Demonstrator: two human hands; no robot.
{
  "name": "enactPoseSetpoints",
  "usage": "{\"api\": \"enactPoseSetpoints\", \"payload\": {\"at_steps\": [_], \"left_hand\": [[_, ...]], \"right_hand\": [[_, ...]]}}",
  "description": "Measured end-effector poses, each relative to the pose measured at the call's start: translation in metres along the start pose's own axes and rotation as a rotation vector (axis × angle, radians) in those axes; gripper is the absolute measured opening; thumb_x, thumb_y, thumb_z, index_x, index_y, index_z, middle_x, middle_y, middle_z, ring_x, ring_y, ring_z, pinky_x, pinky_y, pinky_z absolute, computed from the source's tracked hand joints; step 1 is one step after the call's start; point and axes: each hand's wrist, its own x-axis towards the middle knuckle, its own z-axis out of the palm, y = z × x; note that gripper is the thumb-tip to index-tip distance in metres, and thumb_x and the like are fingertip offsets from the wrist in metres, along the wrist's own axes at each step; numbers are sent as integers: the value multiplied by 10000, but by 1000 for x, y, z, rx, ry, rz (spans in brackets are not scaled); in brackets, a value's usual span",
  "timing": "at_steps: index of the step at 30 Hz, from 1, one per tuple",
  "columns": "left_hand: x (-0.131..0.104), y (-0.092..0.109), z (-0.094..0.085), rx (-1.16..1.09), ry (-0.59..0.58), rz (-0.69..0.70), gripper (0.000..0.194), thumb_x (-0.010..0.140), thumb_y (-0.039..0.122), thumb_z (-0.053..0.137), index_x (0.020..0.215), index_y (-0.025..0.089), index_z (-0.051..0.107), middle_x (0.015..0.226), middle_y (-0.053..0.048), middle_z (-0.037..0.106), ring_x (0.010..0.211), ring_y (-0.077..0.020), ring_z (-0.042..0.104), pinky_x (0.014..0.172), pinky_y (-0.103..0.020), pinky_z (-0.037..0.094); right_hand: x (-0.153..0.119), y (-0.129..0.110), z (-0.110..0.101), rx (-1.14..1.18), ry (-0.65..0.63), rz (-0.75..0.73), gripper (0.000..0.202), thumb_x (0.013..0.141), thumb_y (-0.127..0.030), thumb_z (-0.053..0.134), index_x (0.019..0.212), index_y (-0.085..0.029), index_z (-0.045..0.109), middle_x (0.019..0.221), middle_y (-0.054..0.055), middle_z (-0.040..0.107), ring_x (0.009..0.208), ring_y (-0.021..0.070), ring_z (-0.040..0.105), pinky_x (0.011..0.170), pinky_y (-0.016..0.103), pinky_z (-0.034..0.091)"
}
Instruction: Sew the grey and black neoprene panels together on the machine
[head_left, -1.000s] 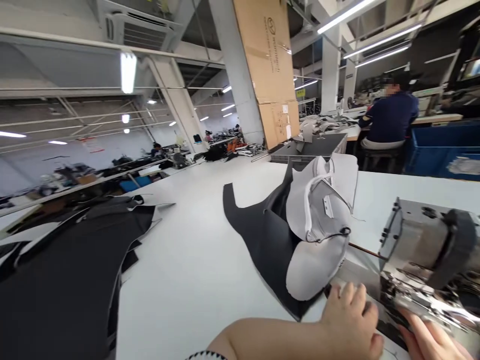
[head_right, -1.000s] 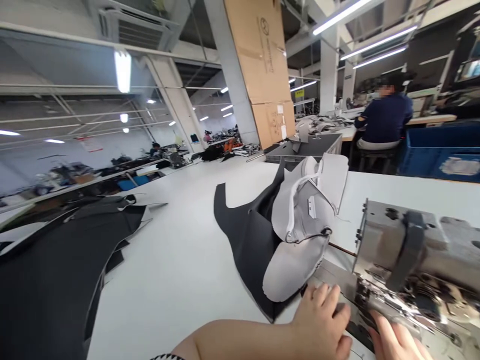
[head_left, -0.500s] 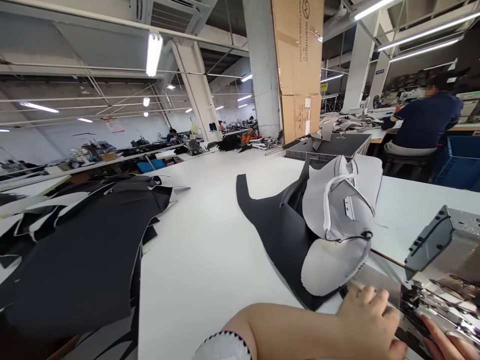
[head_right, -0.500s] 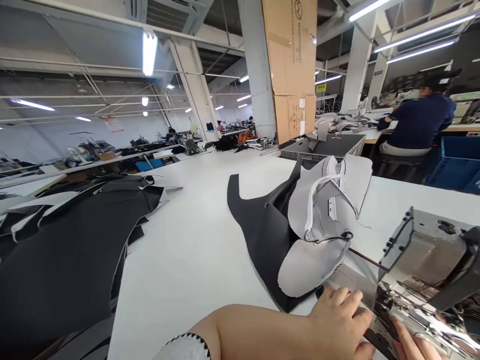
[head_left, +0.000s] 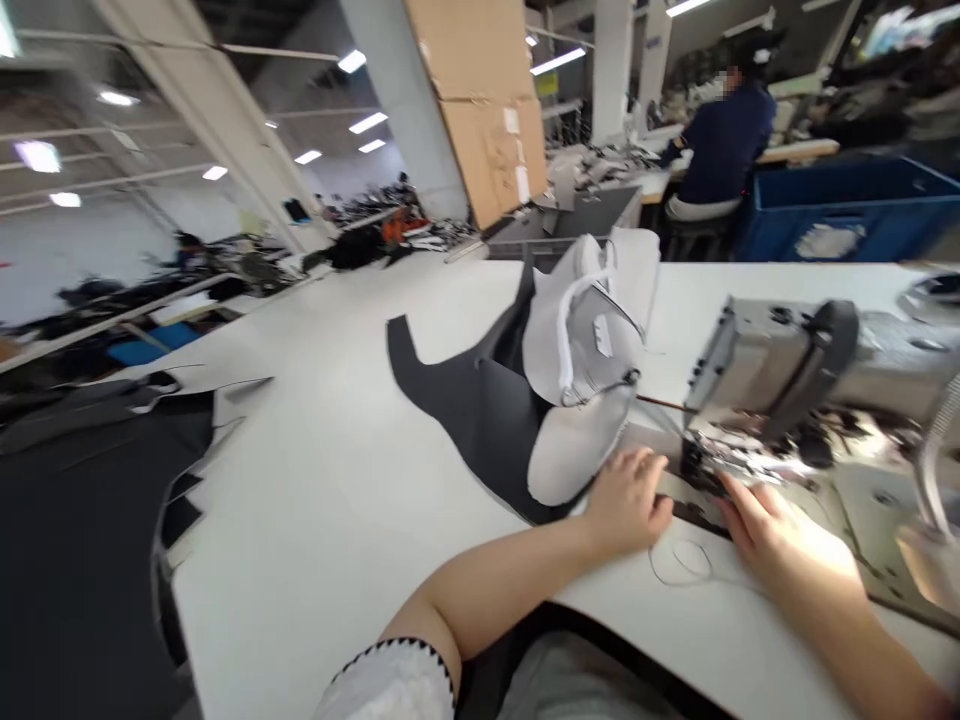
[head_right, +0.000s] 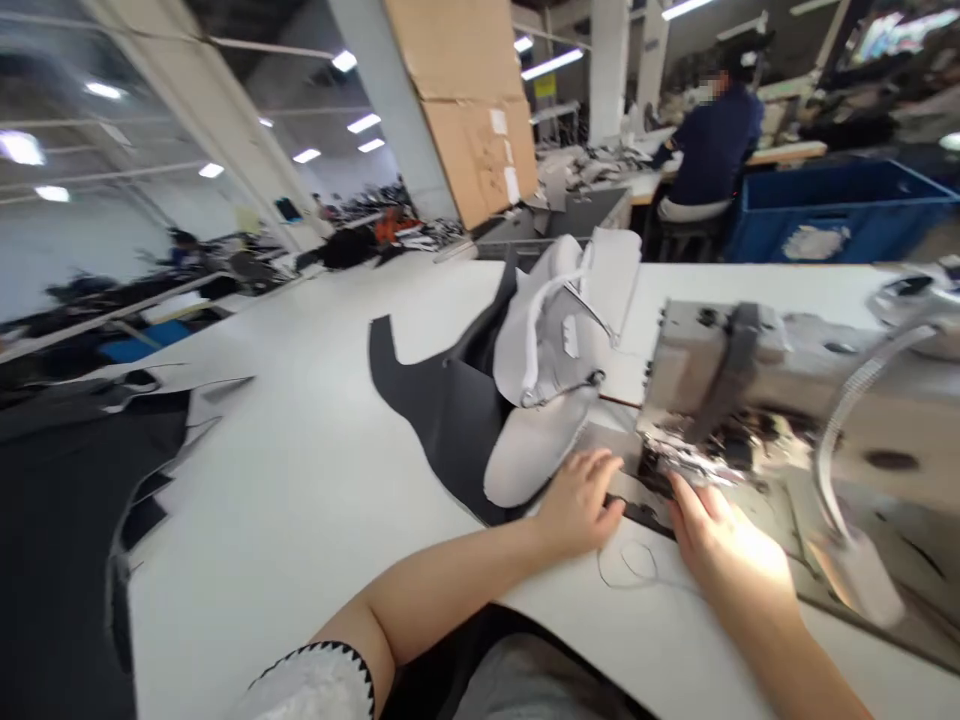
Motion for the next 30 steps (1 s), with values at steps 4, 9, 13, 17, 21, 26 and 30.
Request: {"api": "enactPoseSetpoints", "payload": {"at_steps": [4,9,13,17,21,26,30], "left_hand": [[2,3,-1,46,-83,-31,585,906,353,492,1433,126,377,1454,-158,407,1287,-330,385,1051,-484,359],[2,7,-2,99,-106,49,494,915,325,504,1400,240,459,1477,-164,337,1280,-351,383,1016,-508,364],[3,7,-1,89,-118,138,397,928,312,485,1316,261,556,1490,-157,301,1290,-354,367,1017,-509,361],[1,7,-1,61,-121,150,394,917,327,512,1294,235,580,1471,-157,333,1282,-357,368,1036,-516,351],[-1,10,-1,53,-124,101,378,930,321,493,1290,255,585,1439,-146,369,1247,-348,390,1020,-518,366],[-2,10,0,69,-121,87,380,930,341,495,1297,280,577,1442,-143,357,1236,-348,394,1017,-527,361],[-4,7,0,47,-131,98,406,927,346,480,1322,287,555,1435,-130,375,1231,-326,403,1018,-505,364]], "right_hand": [[-1,-4,-8,-128,-89,79,352,970,-317,376,1147,-162,637,856,69,672,690,180,621,471,277,311],[1,-7,-10,-118,-176,121,344,952,-302,389,1158,-181,637,864,68,668,701,175,605,493,277,310],[1,-4,-10,-132,-214,130,348,956,-292,383,1162,-175,638,860,74,667,717,176,606,514,276,316],[2,-4,-10,-112,-219,72,343,970,-307,392,1167,-179,641,862,76,663,710,182,602,526,276,320],[11,-10,-8,-69,-284,-6,383,998,-299,333,1199,-189,639,850,80,657,714,182,600,527,271,324],[10,-12,-5,-41,-273,-9,398,999,-287,309,1169,-192,657,846,64,664,676,166,605,517,273,334],[-10,9,-10,-5,-180,90,410,971,-366,340,1163,-184,653,854,79,666,672,179,602,492,284,336]]}}
